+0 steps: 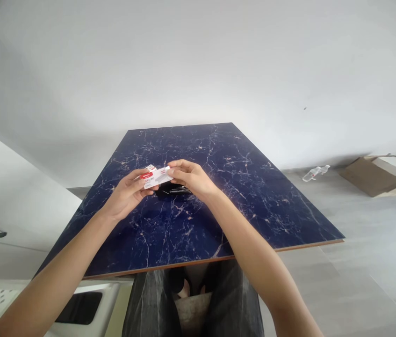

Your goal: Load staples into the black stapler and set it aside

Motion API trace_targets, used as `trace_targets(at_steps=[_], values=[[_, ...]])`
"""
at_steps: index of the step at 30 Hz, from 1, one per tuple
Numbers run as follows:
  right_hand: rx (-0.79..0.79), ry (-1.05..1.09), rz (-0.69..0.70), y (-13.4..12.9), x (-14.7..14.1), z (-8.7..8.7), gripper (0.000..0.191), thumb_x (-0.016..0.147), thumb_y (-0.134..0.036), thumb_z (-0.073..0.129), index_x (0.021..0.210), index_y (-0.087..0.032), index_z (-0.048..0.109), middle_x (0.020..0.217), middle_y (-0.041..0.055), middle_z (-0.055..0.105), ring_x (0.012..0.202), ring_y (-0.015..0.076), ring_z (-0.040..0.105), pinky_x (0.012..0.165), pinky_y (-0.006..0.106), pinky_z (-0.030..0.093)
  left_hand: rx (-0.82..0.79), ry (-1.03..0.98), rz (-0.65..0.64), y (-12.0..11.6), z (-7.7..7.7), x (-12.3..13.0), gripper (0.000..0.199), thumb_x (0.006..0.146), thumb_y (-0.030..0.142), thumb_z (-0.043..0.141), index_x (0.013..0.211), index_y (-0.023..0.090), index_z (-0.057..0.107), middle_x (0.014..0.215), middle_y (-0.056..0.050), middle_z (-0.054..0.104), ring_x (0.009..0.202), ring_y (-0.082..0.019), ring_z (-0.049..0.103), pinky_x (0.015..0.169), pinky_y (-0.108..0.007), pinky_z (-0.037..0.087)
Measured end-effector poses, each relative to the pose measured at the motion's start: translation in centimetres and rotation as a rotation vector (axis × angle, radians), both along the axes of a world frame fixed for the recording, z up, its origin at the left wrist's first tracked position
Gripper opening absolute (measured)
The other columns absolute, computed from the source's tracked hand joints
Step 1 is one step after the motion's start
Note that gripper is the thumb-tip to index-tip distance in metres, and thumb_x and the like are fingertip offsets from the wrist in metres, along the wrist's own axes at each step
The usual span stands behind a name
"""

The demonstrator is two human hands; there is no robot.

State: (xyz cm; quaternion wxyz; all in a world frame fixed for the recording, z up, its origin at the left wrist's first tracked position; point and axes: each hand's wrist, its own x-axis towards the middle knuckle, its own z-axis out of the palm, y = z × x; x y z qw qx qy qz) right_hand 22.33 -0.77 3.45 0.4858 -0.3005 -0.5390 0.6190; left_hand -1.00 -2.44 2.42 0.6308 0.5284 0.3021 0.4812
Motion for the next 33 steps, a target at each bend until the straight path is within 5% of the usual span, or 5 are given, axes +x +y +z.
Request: trace_targets(at_steps=[10,33], values=[[-0.028,0.006,-0.057,-0.02,-0.26,0.16,0.027,0.071,-0.04,0.085,0.081,-0.02,0.069,0.096,0.0035,0.071,0.089,0.0152,0.066,0.085,0.03,0.055,0.033,-0.026,-0.021,0.0,0.01,-0.14,0.03,0.084,0.029,0.077,0.112,0.024,0.069,0.119,-0.007,0.07,0.092,-0.02,0.075,0.079,-0.027,0.062],[0.047,-0.075,-0.22,-0.07,-0.88,-0.46,0.022,0.074,-0.038,0.08,0.077,-0.018,0.07,0.086,0.0049,0.074,0.083,0.0169,0.068,0.085,0.036,0.058,0.179,0.117,0.015,-0.23,0.07,0.05,0.027,0.081,0.029,0.079,0.105,0.023,0.067,0.122,-0.007,0.067,0.091,-0.022,0.073,0.083,-0.039,0.062]])
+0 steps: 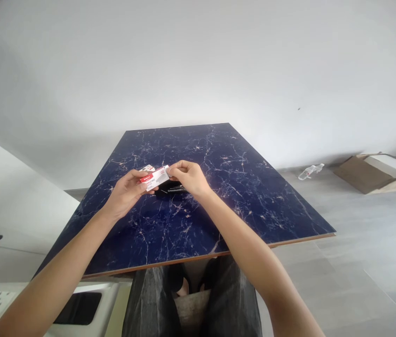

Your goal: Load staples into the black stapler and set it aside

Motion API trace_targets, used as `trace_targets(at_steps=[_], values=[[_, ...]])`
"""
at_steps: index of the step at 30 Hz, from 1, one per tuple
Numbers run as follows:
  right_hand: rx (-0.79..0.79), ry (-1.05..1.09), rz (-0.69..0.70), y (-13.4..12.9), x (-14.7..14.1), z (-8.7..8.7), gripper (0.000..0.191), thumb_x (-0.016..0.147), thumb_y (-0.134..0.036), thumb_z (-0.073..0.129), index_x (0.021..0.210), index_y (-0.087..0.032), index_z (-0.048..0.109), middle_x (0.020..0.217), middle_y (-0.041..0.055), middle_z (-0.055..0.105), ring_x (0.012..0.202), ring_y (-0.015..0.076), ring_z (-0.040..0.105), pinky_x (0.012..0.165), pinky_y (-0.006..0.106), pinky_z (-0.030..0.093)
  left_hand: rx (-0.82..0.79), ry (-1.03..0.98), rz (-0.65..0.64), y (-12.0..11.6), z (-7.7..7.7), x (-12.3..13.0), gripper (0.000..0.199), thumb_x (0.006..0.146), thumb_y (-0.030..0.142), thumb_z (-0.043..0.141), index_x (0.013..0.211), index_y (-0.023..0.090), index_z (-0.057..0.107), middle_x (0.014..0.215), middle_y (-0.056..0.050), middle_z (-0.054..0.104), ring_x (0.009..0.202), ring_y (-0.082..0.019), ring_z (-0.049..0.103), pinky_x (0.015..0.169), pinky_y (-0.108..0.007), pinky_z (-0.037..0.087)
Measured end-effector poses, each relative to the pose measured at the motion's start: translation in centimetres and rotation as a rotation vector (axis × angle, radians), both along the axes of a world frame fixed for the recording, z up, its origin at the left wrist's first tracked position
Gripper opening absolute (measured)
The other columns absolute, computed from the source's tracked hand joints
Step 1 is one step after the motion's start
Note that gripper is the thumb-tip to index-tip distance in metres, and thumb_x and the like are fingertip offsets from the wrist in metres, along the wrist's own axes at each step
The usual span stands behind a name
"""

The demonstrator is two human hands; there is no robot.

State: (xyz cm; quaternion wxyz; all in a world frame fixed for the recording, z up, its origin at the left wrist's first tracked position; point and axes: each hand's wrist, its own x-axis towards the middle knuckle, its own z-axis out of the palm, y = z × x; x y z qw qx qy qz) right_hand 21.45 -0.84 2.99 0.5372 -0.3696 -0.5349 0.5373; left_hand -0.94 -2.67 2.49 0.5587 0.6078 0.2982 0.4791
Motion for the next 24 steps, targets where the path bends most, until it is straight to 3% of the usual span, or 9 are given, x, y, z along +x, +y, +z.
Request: trace_targets(at_steps=[4,9,15,17,20,22,24], values=[[0.013,-0.007,0.005,0.2,0.1,-0.3,0.022,0.074,-0.038,0.079,0.078,-0.018,0.07,0.088,0.0051,0.074,0.084,0.0173,0.069,0.087,0.036,0.058,0.095,0.029,0.019,0.1,-0.5,0.2,0.027,0.078,0.029,0.081,0.1,0.023,0.068,0.127,-0.006,0.063,0.091,-0.022,0.072,0.08,-0.043,0.063],[0.048,0.017,0.063,0.2,0.0,-0.4,0.022,0.078,-0.04,0.076,0.084,-0.019,0.073,0.092,0.0038,0.074,0.089,0.0179,0.069,0.093,0.039,0.057,0.206,0.089,0.073,0.0,-0.7,0.5,0.027,0.077,0.03,0.082,0.099,0.022,0.068,0.127,-0.008,0.064,0.11,-0.027,0.066,0.088,-0.046,0.06],[0.125,-0.059,0.121,-0.4,-0.2,0.4,0.025,0.086,-0.042,0.069,0.098,-0.021,0.075,0.108,0.0047,0.074,0.101,0.0208,0.068,0.094,0.039,0.056,0.192,0.137,0.144,0.3,-1.1,0.7,0.039,0.075,0.036,0.082,0.108,0.023,0.066,0.121,-0.009,0.067,0.097,-0.025,0.07,0.083,-0.044,0.061],[0.172,-0.145,0.071,-0.4,0.4,0.7,0.029,0.087,-0.043,0.066,0.107,-0.023,0.073,0.113,0.0052,0.073,0.102,0.0214,0.068,0.09,0.039,0.058,0.175,0.162,0.242,1.0,-1.1,0.0,0.041,0.08,0.042,0.077,0.115,0.023,0.066,0.12,-0.01,0.068,0.094,-0.025,0.071,0.079,-0.042,0.061],[0.277,-0.342,-0.141,0.1,2.2,0.9,0.031,0.091,-0.043,0.061,0.113,-0.024,0.07,0.114,0.0064,0.072,0.101,0.0222,0.068,0.091,0.041,0.056,0.2,0.264,0.48,2.7,-1.1,-2.4,0.041,0.087,0.049,0.066,0.119,0.022,0.066,0.115,-0.01,0.071,0.095,-0.025,0.07,0.08,-0.038,0.059],[0.332,-0.515,-0.259,0.7,3.6,0.8,0.032,0.092,-0.044,0.059,0.114,-0.023,0.07,0.115,0.0078,0.072,0.104,0.0244,0.066,0.096,0.043,0.052,0.249,0.442,0.603,4.1,-1.5,-4.5,0.039,0.091,0.049,0.06,0.115,0.021,0.069,0.111,-0.009,0.073,0.098,-0.025,0.069,0.085,-0.037,0.056],[0.338,-0.681,-0.28,1.2,4.8,0.3,0.036,0.092,-0.046,0.06,0.118,-0.023,0.069,0.12,0.0097,0.07,0.109,0.0275,0.064,0.098,0.046,0.049,0.296,0.654,0.684,5.2,-2.2,-6.5,0.035,0.092,0.046,0.056,0.11,0.02,0.071,0.109,-0.008,0.074,0.1,-0.025,0.068,0.091,-0.039,0.053]])
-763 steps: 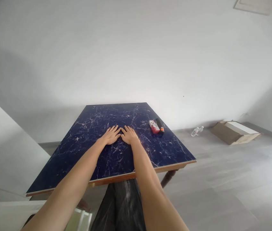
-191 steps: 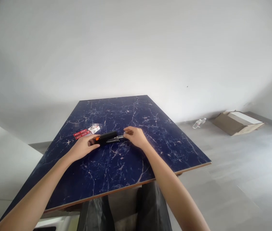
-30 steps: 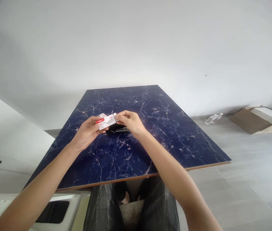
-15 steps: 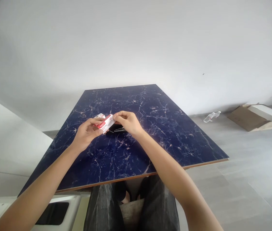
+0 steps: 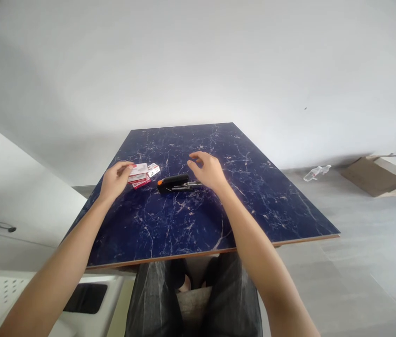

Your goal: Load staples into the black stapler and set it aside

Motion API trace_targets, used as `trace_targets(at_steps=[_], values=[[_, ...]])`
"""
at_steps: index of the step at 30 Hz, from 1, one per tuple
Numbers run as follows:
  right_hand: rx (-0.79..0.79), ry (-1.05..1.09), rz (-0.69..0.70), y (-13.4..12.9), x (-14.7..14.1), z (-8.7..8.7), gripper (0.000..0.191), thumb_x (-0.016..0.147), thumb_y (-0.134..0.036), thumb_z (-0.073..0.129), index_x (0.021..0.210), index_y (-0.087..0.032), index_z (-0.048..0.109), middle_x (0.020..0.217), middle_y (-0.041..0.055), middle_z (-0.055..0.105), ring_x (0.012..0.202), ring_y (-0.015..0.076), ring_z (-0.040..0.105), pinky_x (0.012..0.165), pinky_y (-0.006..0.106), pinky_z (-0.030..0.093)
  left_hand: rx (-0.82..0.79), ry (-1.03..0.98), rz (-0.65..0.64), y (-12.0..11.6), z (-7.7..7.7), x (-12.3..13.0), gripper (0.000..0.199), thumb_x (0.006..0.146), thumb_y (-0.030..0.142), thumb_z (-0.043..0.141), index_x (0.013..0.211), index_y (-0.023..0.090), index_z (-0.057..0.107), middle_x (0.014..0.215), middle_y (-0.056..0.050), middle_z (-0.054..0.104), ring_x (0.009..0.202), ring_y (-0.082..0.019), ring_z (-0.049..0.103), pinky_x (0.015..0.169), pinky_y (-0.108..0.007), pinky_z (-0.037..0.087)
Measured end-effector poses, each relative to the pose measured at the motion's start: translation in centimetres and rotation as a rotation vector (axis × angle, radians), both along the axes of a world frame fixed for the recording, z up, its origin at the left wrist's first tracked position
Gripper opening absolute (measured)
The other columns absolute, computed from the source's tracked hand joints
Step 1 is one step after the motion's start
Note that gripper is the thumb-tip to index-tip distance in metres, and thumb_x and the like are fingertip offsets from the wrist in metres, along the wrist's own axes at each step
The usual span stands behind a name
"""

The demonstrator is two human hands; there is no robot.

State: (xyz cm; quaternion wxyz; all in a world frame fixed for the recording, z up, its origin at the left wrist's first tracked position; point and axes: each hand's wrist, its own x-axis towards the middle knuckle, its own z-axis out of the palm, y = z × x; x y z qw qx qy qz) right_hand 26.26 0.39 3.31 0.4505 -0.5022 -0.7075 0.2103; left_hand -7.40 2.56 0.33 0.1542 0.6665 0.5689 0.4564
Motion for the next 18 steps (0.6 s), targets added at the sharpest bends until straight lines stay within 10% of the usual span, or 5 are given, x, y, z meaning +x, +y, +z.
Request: trace_targets(at_steps=[7,18], values=[[-0.314,-0.261,0.346,0.1,1.7,-2.3,0.064,0.08,-0.049,0.075,0.137,-0.026,0.055,0.13,0.0099,0.066,0.108,0.0267,0.065,0.091,0.041,0.05,-0.154,0.346,-0.153,0.5,-1.4,-1.0,0.062,0.085,0.052,0.065,0.137,0.021,0.057,0.132,-0.013,0.065,0.116,-0.032,0.062,0.097,-0.043,0.049],[-0.214,-0.328,0.226,-0.4,0.5,-3.7,0.021,0.079,-0.032,0.073,0.094,-0.019,0.07,0.084,0.0011,0.07,0.075,0.0163,0.06,0.07,0.026,0.04,-0.144,0.336,-0.282,-1.9,-1.7,4.0,0.059,0.082,0.04,0.067,0.138,0.021,0.056,0.128,-0.012,0.068,0.11,-0.031,0.067,0.096,-0.043,0.05]])
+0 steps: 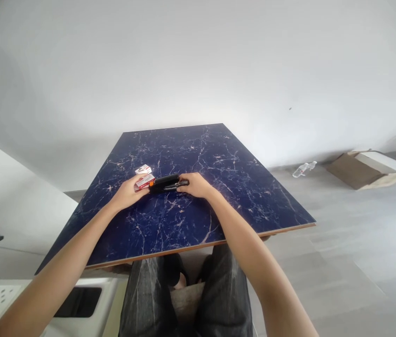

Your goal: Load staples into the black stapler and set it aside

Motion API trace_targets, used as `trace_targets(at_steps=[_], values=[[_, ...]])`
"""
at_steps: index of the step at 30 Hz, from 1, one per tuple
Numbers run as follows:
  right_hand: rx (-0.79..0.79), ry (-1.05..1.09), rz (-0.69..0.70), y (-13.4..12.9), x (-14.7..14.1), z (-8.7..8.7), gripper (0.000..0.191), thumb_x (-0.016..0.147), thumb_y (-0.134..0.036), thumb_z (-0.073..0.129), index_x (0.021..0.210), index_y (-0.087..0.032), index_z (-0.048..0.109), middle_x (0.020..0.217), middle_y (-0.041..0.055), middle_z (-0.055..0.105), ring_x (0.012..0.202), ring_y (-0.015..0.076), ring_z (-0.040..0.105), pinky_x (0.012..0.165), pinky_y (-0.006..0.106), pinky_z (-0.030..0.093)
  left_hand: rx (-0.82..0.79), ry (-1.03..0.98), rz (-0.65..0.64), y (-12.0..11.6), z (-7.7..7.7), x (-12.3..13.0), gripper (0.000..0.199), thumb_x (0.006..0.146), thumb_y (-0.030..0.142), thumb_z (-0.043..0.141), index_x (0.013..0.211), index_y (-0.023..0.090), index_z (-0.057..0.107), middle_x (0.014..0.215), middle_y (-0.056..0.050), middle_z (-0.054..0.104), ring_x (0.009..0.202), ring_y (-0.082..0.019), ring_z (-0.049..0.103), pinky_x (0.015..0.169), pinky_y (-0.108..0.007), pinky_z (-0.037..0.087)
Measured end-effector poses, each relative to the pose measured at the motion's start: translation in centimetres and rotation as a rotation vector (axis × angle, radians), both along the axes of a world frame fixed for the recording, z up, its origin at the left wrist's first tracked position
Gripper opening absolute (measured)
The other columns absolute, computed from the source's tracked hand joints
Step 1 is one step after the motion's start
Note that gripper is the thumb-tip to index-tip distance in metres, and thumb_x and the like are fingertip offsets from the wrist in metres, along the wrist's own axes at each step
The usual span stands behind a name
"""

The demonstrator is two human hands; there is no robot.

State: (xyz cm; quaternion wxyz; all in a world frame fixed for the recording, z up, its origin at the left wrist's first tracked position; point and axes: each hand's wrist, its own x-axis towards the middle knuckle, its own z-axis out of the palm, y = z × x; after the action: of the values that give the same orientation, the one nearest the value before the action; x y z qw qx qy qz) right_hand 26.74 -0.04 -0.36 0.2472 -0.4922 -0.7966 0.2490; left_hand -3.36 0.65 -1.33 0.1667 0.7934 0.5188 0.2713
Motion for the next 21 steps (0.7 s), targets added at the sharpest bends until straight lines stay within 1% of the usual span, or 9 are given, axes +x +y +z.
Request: trace_targets(at_steps=[2,7,8,10,12,13,16,18,21], values=[[-0.003,0.0,0.016,-0.1,0.4,0.3,0.018,0.079,-0.032,0.073,0.091,-0.019,0.07,0.081,0.0006,0.069,0.072,0.0158,0.059,0.068,0.026,0.039,-0.035,-0.023,-0.025,-0.5,0.3,0.2,0.061,0.081,0.043,0.068,0.137,0.021,0.057,0.127,-0.012,0.068,0.109,-0.032,0.068,0.095,-0.043,0.051],[-0.048,-0.012,0.069,-0.5,2.2,0.9,0.017,0.077,-0.033,0.073,0.088,-0.021,0.07,0.078,-0.001,0.068,0.068,0.0151,0.057,0.064,0.026,0.037,-0.124,-0.079,-0.146,-1.5,1.0,0.5,0.064,0.083,0.048,0.067,0.14,0.024,0.055,0.128,-0.012,0.068,0.109,-0.032,0.068,0.093,-0.044,0.053],[-0.064,-0.007,0.073,-0.5,2.5,0.9,0.018,0.076,-0.034,0.073,0.089,-0.021,0.07,0.078,-0.0011,0.068,0.069,0.0154,0.058,0.064,0.026,0.038,-0.113,-0.078,-0.138,-1.4,1.1,0.5,0.063,0.083,0.048,0.067,0.14,0.024,0.056,0.129,-0.012,0.067,0.109,-0.033,0.067,0.094,-0.044,0.052],[-0.1,0.007,0.08,-0.3,2.9,0.7,0.02,0.076,-0.034,0.073,0.091,-0.022,0.071,0.08,-0.0009,0.069,0.071,0.016,0.059,0.066,0.026,0.039,-0.071,-0.083,-0.072,-0.9,1.0,0.8,0.062,0.083,0.051,0.068,0.138,0.025,0.058,0.13,-0.011,0.067,0.111,-0.033,0.067,0.097,-0.045,0.051],[-0.113,0.015,0.079,-0.1,3.1,0.6,0.021,0.074,-0.034,0.074,0.09,-0.022,0.071,0.08,-0.001,0.069,0.071,0.0164,0.059,0.066,0.027,0.039,-0.043,-0.082,0.003,-0.1,0.9,1.2,0.061,0.082,0.052,0.068,0.137,0.025,0.059,0.131,-0.011,0.067,0.113,-0.033,0.066,0.099,-0.045,0.05],[-0.112,0.017,0.081,0.0,3.2,0.5,0.021,0.074,-0.035,0.074,0.09,-0.022,0.071,0.08,-0.0011,0.069,0.071,0.0166,0.06,0.066,0.027,0.04,-0.043,-0.071,0.014,0.5,0.9,1.5,0.061,0.082,0.052,0.068,0.137,0.026,0.059,0.131,-0.01,0.067,0.114,-0.033,0.065,0.099,-0.045,0.049],[-0.101,0.041,0.104,0.2,3.4,0.4,0.022,0.074,-0.033,0.074,0.092,-0.023,0.07,0.084,-0.0007,0.07,0.074,0.0169,0.061,0.068,0.027,0.041,-0.042,-0.034,-0.051,1.8,1.3,2.4,0.059,0.084,0.049,0.067,0.138,0.027,0.057,0.133,-0.009,0.066,0.117,-0.03,0.064,0.099,-0.042,0.049],[-0.107,0.053,0.119,0.3,3.8,0.6,0.024,0.074,-0.032,0.074,0.096,-0.024,0.07,0.089,0.0001,0.072,0.078,0.0174,0.063,0.071,0.028,0.043,0.01,-0.072,-0.036,2.4,1.6,2.6,0.053,0.089,0.047,0.06,0.137,0.026,0.058,0.13,-0.008,0.067,0.113,-0.027,0.065,0.097,-0.04,0.049],[-0.121,0.005,0.106,0.3,4.5,1.1,0.029,0.074,-0.032,0.075,0.101,-0.025,0.071,0.095,0.0021,0.073,0.081,0.0186,0.064,0.07,0.029,0.044,0.105,-0.12,0.06,2.2,1.7,2.0,0.042,0.092,0.045,0.054,0.126,0.022,0.065,0.119,-0.009,0.071,0.096,-0.024,0.067,0.088,-0.037,0.051]])
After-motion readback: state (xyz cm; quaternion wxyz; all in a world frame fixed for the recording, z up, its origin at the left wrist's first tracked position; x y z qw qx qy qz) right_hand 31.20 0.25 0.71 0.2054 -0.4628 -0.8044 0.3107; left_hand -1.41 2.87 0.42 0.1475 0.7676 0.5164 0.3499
